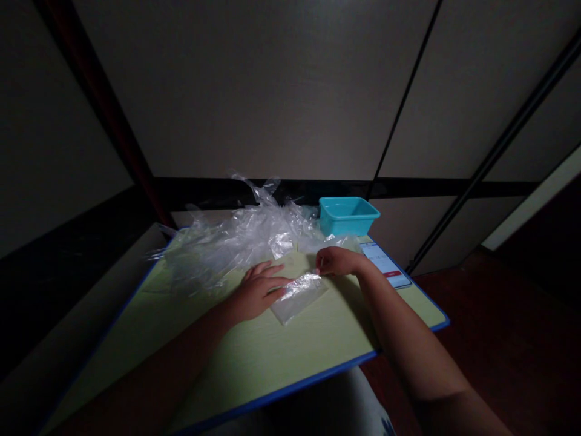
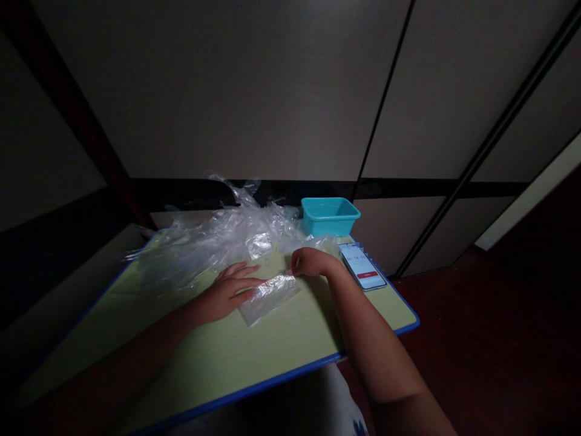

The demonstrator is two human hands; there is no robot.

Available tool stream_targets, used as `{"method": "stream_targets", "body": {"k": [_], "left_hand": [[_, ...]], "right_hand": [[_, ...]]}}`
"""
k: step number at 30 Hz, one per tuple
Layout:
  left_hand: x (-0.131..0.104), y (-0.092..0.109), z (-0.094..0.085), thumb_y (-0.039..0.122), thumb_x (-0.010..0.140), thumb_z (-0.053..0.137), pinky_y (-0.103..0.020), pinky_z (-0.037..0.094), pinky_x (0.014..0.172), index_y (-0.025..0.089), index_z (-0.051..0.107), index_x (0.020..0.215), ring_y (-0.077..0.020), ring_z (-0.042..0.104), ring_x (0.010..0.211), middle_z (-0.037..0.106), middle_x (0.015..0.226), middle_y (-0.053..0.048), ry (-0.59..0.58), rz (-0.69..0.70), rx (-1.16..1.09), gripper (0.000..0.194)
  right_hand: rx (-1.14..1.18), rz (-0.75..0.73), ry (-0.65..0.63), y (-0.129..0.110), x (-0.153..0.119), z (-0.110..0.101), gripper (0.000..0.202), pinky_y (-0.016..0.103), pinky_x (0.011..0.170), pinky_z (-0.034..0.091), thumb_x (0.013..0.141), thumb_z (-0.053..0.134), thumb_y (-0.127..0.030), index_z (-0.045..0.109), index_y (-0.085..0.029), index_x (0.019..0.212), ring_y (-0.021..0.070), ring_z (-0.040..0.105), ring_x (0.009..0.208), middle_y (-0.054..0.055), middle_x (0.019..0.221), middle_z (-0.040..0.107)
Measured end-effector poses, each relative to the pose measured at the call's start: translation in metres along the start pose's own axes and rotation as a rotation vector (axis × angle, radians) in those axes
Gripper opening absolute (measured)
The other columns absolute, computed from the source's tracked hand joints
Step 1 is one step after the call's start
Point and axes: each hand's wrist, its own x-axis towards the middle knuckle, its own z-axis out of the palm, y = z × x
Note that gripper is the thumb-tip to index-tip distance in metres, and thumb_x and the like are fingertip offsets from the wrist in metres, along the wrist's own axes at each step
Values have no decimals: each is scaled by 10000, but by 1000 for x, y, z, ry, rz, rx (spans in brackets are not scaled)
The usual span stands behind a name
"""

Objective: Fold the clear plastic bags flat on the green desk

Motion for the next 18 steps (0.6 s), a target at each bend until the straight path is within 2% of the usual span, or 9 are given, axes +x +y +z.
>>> {"method": "stream_targets", "body": {"k": [4,15,18], "left_hand": [[-1,0,0,362,889,435,-464,216,1040,382,601,1131,-263,267,1288,454,1358,14,9,0,-14,293],[-1,0,0,383,880,452,-463,210,1042,395,594,1137,-268,276,1282,451,1360,19,5,-3,-7,293],[-1,-1,1,380,877,462,-457,209,1046,394,597,1133,-269,273,1284,452,1359,24,12,8,-16,290]], "right_hand": [[-35,-44,-24,-2,6,5,240,206,569,367,724,625,-329,662,-121,837,146,553,687,45,762,651],[-27,-52,-100,3,11,9,285,223,529,325,673,634,-395,666,-115,714,131,470,588,8,605,580],[8,-87,-108,4,11,8,252,225,537,328,656,638,-360,655,-114,711,127,461,584,-1,600,567]]}}
